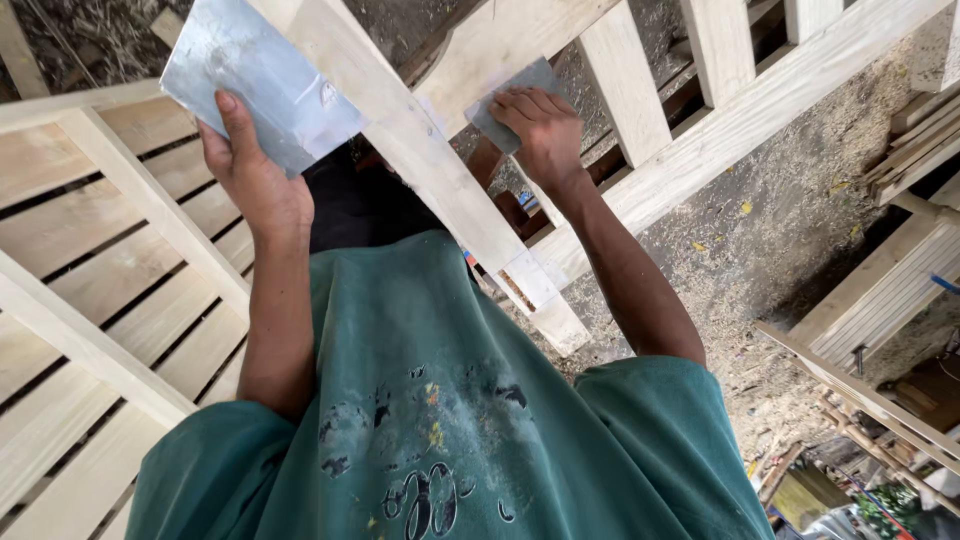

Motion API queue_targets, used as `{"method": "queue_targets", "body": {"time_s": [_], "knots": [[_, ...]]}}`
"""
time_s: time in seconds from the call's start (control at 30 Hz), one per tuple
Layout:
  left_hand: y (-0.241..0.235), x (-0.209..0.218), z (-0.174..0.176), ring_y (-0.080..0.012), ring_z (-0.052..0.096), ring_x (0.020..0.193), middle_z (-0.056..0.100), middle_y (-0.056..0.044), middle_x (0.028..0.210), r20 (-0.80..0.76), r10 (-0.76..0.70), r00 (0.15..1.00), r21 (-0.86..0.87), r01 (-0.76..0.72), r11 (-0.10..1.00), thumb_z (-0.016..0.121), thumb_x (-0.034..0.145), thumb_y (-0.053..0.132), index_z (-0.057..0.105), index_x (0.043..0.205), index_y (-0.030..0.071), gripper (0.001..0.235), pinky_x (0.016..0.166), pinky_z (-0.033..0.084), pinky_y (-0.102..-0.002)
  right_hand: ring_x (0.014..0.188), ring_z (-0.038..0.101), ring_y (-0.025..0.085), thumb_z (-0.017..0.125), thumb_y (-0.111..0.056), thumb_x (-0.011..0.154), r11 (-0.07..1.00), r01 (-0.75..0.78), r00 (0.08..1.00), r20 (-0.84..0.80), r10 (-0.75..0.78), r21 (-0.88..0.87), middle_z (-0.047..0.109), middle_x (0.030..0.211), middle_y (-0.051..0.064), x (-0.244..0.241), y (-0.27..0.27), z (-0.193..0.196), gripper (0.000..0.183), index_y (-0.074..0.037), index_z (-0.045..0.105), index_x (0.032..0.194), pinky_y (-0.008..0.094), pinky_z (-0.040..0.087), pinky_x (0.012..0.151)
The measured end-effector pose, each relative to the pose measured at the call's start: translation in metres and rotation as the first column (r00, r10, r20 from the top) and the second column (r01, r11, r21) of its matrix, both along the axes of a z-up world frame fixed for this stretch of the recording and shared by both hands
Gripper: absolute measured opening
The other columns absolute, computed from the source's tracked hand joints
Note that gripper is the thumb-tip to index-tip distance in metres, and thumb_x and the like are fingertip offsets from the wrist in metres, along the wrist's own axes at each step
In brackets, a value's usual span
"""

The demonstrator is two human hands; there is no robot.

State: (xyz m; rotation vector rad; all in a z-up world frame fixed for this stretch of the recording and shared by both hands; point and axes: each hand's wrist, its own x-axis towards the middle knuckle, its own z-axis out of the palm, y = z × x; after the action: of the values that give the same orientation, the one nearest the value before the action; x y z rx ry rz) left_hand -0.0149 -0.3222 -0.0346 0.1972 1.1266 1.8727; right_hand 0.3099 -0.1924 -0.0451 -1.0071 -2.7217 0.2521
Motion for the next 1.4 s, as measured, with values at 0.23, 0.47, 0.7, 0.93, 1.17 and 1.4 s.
{"method": "queue_targets", "body": {"time_s": [0.23,0.47,0.7,0.93,1.17,1.4], "knots": [[-0.001,-0.002,0.005,-0.0261,0.056,0.143,0.052,-0.015,0.155,0.023,0.007,1.0,-0.027,-0.006,1.0,0.063,0.11,0.034,0.037,0.157,0.001,0.063,0.124,0.051,-0.046,0.079,0.076,0.018,0.069,-0.036,0.101,0.922,0.096,0.939,0.342,0.042,-0.374,0.08,0.095,0.004,0.028,-0.003,0.023,0.024,-0.017,0.079,0.09,0.034,0.061,0.08],[-0.008,-0.014,0.002,-0.027,0.058,0.14,0.055,-0.016,0.15,-0.026,0.032,0.999,-0.079,-0.034,0.996,0.062,0.11,0.033,0.039,0.155,0.001,0.059,0.12,0.051,-0.046,0.106,0.075,0.019,0.072,-0.022,0.104,0.971,-0.204,0.979,0.005,0.205,0.122,0.077,0.114,0.003,0.006,0.016,0.018,0.011,-0.016,0.078,0.11,0.039,0.06,0.099],[-0.017,-0.01,-0.012,-0.0279,0.06,0.136,0.056,-0.016,0.148,-0.011,0.034,0.999,-0.108,-0.035,0.994,0.06,0.112,0.03,0.039,0.156,0.0,0.058,0.117,0.056,-0.047,0.109,0.067,0.019,0.078,-0.016,0.092,0.998,0.011,1.0,-0.011,-0.012,-0.055,0.074,0.115,0.003,0.028,-0.04,-0.009,0.026,-0.017,0.081,0.117,0.041,0.057,0.098],[-0.011,-0.001,-0.002,-0.0262,0.056,0.14,0.054,-0.015,0.152,0.012,0.005,1.0,-0.101,-0.003,0.995,0.06,0.111,0.029,0.039,0.156,0.0,0.057,0.12,0.051,-0.043,0.111,0.071,0.017,0.074,-0.008,0.097,0.998,-0.001,0.997,0.072,0.005,-0.06,0.077,0.116,0.002,0.014,0.001,0.016,0.023,-0.02,0.079,0.117,0.041,0.056,0.104],[-0.003,-0.004,-0.002,-0.0265,0.057,0.14,0.055,-0.015,0.151,-0.017,-0.029,0.999,-0.075,0.028,0.997,0.059,0.112,0.029,0.039,0.154,0.0,0.056,0.121,0.051,-0.046,0.105,0.073,0.016,0.073,-0.013,0.087,0.994,0.097,0.994,0.06,-0.094,-0.043,0.08,0.111,-0.001,-0.01,-0.004,0.002,0.019,-0.021,0.082,0.102,0.037,0.058,0.097],[0.011,-0.006,0.002,-0.0277,0.058,0.138,0.056,-0.016,0.149,-0.018,-0.084,0.996,-0.064,0.082,0.995,0.06,0.112,0.03,0.04,0.154,-0.002,0.057,0.12,0.052,-0.046,0.081,0.075,0.014,0.075,-0.024,0.099,0.946,0.108,0.904,0.426,0.034,-0.305,0.079,0.09,-0.001,0.03,-0.017,0.042,0.009,-0.022,0.08,0.092,0.036,0.058,0.098]]}}
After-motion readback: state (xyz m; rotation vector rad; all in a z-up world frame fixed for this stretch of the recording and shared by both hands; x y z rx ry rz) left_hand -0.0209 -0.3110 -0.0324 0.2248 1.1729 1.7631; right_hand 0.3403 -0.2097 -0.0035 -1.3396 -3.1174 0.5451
